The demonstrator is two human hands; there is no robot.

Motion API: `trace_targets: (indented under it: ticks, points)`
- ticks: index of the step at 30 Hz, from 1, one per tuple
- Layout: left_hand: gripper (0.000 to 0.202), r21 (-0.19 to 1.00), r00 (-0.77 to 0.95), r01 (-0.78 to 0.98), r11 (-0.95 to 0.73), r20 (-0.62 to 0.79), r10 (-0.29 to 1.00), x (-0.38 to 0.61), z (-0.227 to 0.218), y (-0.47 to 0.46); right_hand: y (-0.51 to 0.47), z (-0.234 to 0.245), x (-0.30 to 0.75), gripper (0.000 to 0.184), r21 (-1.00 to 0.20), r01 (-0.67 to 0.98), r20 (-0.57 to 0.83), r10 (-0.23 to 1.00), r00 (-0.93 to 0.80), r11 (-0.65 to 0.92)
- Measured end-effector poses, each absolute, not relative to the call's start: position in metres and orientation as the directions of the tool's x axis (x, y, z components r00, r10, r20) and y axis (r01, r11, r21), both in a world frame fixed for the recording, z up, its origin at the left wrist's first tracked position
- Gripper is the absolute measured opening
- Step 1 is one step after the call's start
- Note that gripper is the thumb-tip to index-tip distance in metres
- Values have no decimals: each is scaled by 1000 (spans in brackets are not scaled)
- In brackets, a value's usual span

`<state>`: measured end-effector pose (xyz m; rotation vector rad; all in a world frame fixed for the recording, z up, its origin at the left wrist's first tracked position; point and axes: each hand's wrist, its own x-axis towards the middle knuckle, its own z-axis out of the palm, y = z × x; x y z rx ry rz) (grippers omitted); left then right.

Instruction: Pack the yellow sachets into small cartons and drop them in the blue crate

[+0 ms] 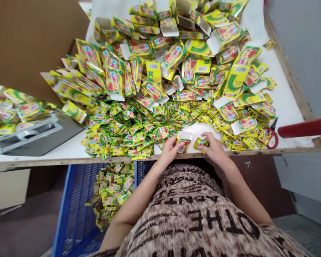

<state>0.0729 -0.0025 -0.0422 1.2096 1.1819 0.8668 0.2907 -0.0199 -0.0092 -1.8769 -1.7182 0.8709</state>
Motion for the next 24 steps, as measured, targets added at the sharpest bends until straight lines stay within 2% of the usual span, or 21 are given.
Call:
trace_targets:
  ticks: [3,5,8,11,15,18,21,24]
  points:
    - [30,983,260,79,167,-182,948,72,-40,0,-14,2,272,27,-783,614,228,964,138,97]
    - [31,987,284,43,153,-159,946,72,-42,0,-9,2,257,23,-734,608,398,917,26,301]
    - [33,987,301,16,159,-156,941,72,-45,-1,-4,-8,244,27,-608,624,484,852,-200,491]
    - [34,984,296,36,176,-178,938,70,-46,-2,1,-8,246,27,-580,658,427,867,-257,481]
    - [36,986,288,36,161,-164,943,68,-43,-3,11,14,254,16,-563,670,266,873,-408,484]
    - [36,986,330,-9,166,-153,931,68,-39,-3,20,30,255,15,-518,735,142,891,-432,439]
    - [35,985,364,-43,168,-141,920,69,-39,-3,25,37,250,15,-503,726,60,857,-512,469]
    - [36,984,319,-67,168,-138,938,70,-39,-3,26,36,246,14,-464,708,32,809,-587,532]
